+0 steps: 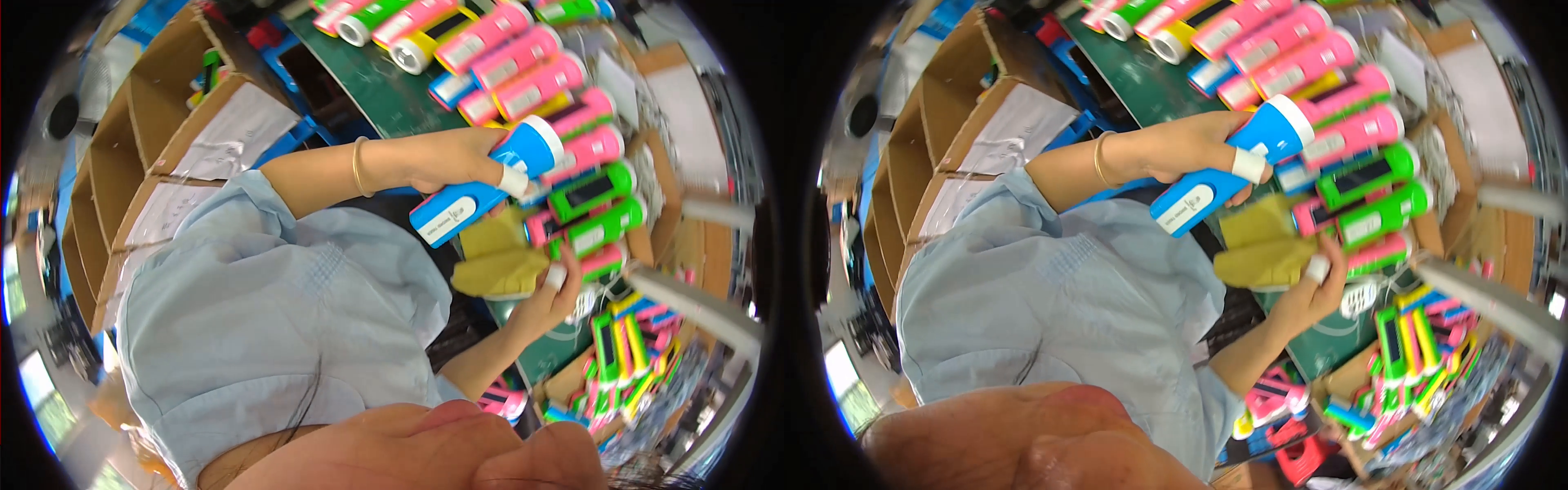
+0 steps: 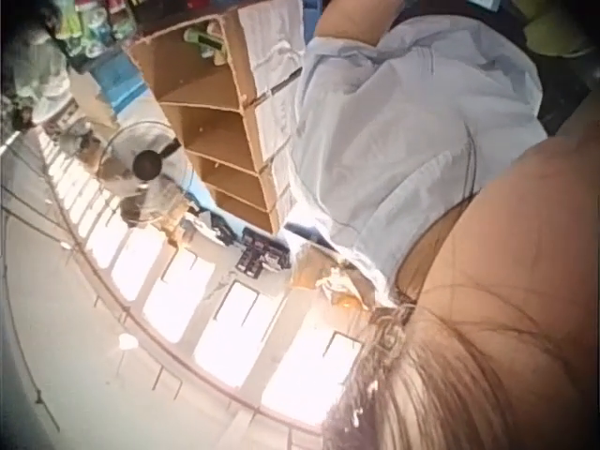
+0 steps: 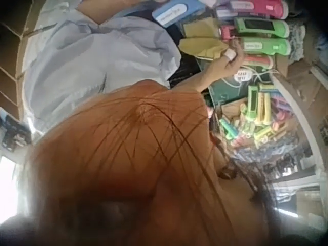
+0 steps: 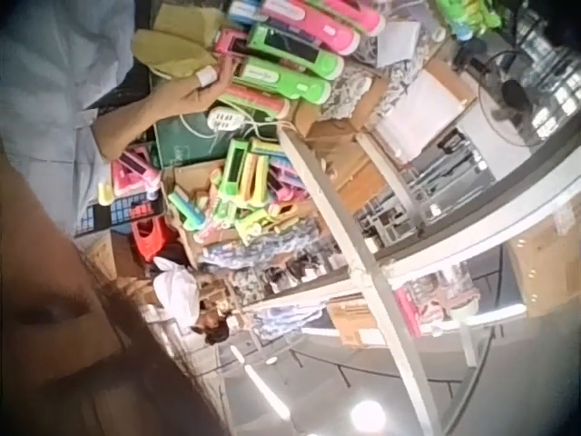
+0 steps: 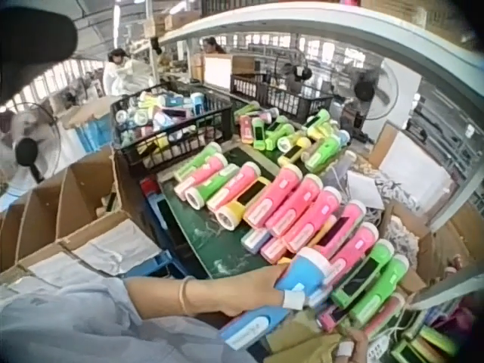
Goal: The recorder tests and cleans plastic flashlights on an assembly line by wiping them with a cloth and turning them on to check the beam.
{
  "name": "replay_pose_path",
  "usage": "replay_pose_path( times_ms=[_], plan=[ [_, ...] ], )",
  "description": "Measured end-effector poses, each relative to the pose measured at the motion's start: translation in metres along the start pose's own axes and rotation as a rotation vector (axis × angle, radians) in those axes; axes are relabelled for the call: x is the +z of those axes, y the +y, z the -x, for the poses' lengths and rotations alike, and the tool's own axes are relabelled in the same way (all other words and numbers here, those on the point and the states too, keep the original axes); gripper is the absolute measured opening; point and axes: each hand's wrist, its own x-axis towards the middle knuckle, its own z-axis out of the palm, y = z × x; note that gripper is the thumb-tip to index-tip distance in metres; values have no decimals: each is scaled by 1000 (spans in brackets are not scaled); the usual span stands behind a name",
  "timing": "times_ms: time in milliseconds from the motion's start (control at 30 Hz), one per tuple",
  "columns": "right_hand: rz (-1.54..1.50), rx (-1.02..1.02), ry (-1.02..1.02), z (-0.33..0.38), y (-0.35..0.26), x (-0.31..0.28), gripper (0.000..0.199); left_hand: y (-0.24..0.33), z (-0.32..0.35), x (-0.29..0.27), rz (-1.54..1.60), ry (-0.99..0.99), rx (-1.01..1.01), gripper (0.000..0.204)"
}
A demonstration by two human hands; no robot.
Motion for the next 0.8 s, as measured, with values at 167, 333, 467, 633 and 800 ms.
replay_pose_path(
  times_ms=[167, 333, 467, 633, 800],
  plan=[
    [-143, 171, 127, 26, 17, -7, 30, 38, 18, -68, 157, 257, 90, 36],
    [-71, 204, 129, 39, 41, -5, 25, 50, 10, -94, 276, 328, 138, 51],
    [130, -4, 111, 42, 50, 0, 22, 54, -18, -100, 479, 216, 92, 53],
    [163, -35, 103, 38, 52, 1, 22, 55, -43, -103, 465, 251, 57, 47],
    [201, -71, 63, 35, 51, 7, 23, 63, -47, -111, 408, 357, 51, 29]
  ],
)
